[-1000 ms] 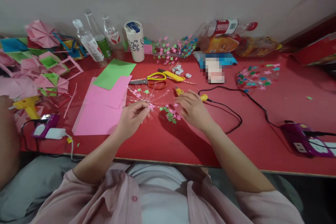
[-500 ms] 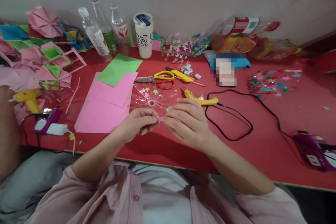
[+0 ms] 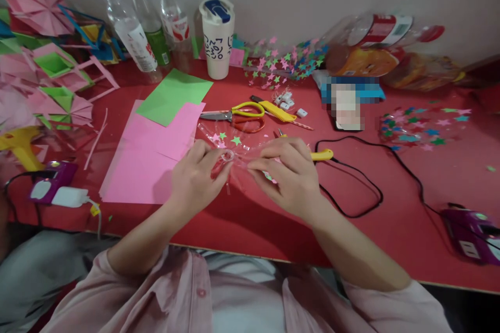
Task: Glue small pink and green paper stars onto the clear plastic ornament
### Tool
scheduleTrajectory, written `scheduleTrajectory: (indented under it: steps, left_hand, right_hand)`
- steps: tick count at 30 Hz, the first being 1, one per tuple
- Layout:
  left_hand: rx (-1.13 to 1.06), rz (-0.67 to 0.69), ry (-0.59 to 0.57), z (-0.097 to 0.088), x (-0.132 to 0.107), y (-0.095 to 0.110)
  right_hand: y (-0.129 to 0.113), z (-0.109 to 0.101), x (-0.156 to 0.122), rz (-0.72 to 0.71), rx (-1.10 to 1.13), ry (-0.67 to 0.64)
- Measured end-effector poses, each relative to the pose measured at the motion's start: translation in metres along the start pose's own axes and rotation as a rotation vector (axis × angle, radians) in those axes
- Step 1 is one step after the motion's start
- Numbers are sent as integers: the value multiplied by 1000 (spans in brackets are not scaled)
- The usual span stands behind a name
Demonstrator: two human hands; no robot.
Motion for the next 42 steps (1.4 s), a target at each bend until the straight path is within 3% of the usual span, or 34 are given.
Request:
scheduleTrajectory:
  steps: [7, 14, 20, 31, 38, 42]
  left_hand:
    - [25, 24, -3, 8, -1, 0]
    - [8, -3, -99, 18, 1, 3]
    - [-12, 58, -47, 20, 2, 6]
    - [-167, 59, -69, 25, 0, 4]
    - [-204, 70, -50, 24, 0, 8]
    - [-236, 62, -52, 23, 1, 8]
  right_hand:
    - [1, 14, 3, 7, 102, -53]
    - [12, 22, -2, 36, 142, -103]
    - [15, 30, -5, 70, 196, -135]
    - [15, 40, -8, 83, 242, -173]
    - [6, 34, -10, -12, 136, -106]
    - [9, 37, -11, 24, 166, -118]
Point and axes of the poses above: each hand's wrist, its own x-axis towards the middle knuckle, its own z-axis out of the palm, y = z × x, the point moved 10 cm from there along x, towards the middle knuckle, and after that the axes turned 11 degrees about -x, right-handed, at the moved point
